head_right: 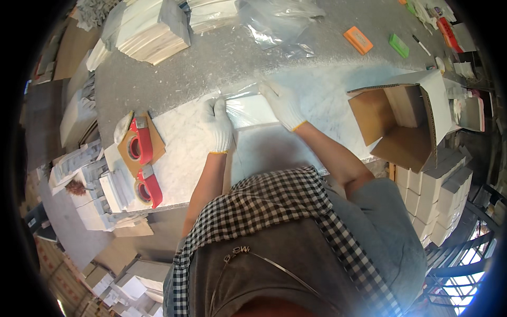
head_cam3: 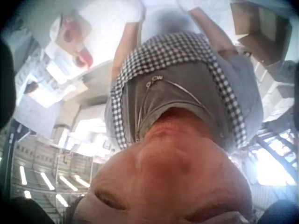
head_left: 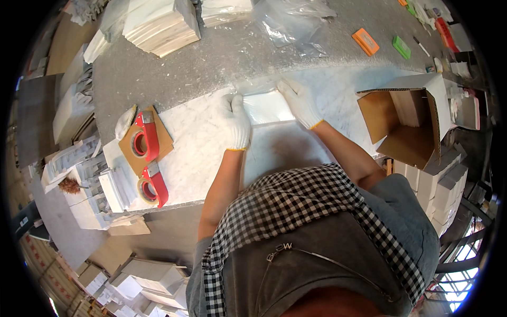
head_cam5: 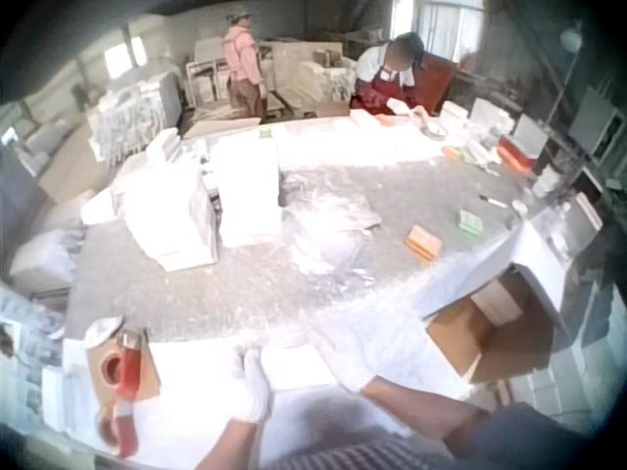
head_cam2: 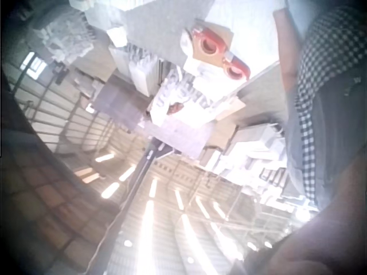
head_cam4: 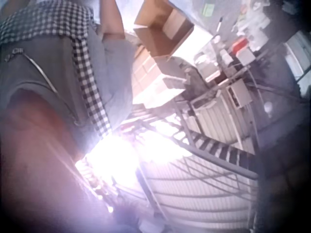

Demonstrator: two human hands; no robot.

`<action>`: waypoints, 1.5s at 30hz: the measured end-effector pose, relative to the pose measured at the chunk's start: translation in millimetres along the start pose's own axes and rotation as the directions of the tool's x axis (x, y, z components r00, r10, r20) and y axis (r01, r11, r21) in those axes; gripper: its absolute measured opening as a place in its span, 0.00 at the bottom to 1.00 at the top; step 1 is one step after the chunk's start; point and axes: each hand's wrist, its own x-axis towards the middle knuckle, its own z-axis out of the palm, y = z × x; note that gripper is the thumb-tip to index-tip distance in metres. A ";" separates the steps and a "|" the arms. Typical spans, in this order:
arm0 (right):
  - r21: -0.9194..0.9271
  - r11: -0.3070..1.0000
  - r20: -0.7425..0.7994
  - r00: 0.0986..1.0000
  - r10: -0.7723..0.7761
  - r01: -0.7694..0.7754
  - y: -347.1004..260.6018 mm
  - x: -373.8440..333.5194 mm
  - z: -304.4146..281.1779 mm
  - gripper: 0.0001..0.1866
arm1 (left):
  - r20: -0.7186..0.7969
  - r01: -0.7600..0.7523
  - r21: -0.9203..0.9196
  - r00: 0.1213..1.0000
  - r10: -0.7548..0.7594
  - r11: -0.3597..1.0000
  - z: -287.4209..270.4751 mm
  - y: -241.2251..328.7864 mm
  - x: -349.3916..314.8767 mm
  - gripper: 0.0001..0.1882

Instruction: The person wraps stacks of white rectangular items in plastic wrap and places them into a cardboard box. The person repeats this process multiple times, handling the items and plastic wrap by hand.

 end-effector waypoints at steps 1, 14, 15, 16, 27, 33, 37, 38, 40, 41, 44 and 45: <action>-0.051 0.997 0.014 0.998 0.057 -0.056 1.1 -5.9 -3.5 0.20 | -0.010 -0.017 -0.068 1.000 0.016 0.998 0.8 -15.4 -2.7 0.10; -0.125 0.970 0.053 0.974 0.218 -0.210 28.6 24.0 -16.4 0.14 | 0.201 0.395 -0.055 0.904 -0.378 0.917 -11.0 13.9 33.1 0.14; -0.179 0.963 0.064 0.974 0.218 -0.204 21.8 27.1 -16.8 0.14 | 0.270 0.407 -0.162 0.895 -0.356 0.899 -7.8 0.1 42.4 0.12; -0.231 0.953 0.074 0.973 0.219 -0.196 13.9 29.5 -17.9 0.14 | 0.335 0.419 -0.265 0.885 -0.324 0.868 -5.6 -13.3 48.7 0.11; -0.638 0.769 -0.083 0.990 -0.114 0.035 -38.0 97.1 -23.2 0.23 | 0.418 0.254 0.264 0.840 -0.347 0.931 2.0 17.9 68.4 0.11; -0.773 0.421 0.111 0.754 -0.647 0.475 -102.0 192.9 0.4 0.26 | 0.383 0.193 0.311 0.871 -0.309 0.931 5.0 2.8 68.7 0.13; -0.766 0.275 0.348 0.734 -0.583 0.581 -123.6 266.3 30.8 0.28 | 0.395 0.216 0.365 0.845 -0.361 0.905 2.8 21.1 67.7 0.15; -0.787 0.271 0.388 0.786 -0.482 0.555 -132.3 275.0 41.7 0.29 | 0.385 0.198 0.384 0.853 -0.352 0.902 1.0 24.6 66.5 0.15; -0.847 0.269 0.424 0.888 -0.180 0.459 -148.8 290.3 60.7 0.31 | 0.382 0.173 0.400 0.861 -0.336 0.900 -2.0 31.3 66.3 0.16; -0.835 0.222 0.454 0.859 -0.238 0.503 -140.2 294.1 65.2 0.32 | 0.393 0.169 0.398 0.857 -0.334 0.902 -2.2 31.5 65.8 0.16; -0.810 0.119 0.505 0.786 -0.356 0.574 -118.5 300.1 69.0 0.33 | 0.387 0.134 0.404 0.871 -0.302 0.905 -1.1 28.8 64.6 0.16; -0.811 0.128 0.496 0.788 -0.364 0.570 -117.9 300.7 70.7 0.34 | 0.379 0.120 0.411 0.879 -0.289 0.904 -0.5 27.5 64.2 0.16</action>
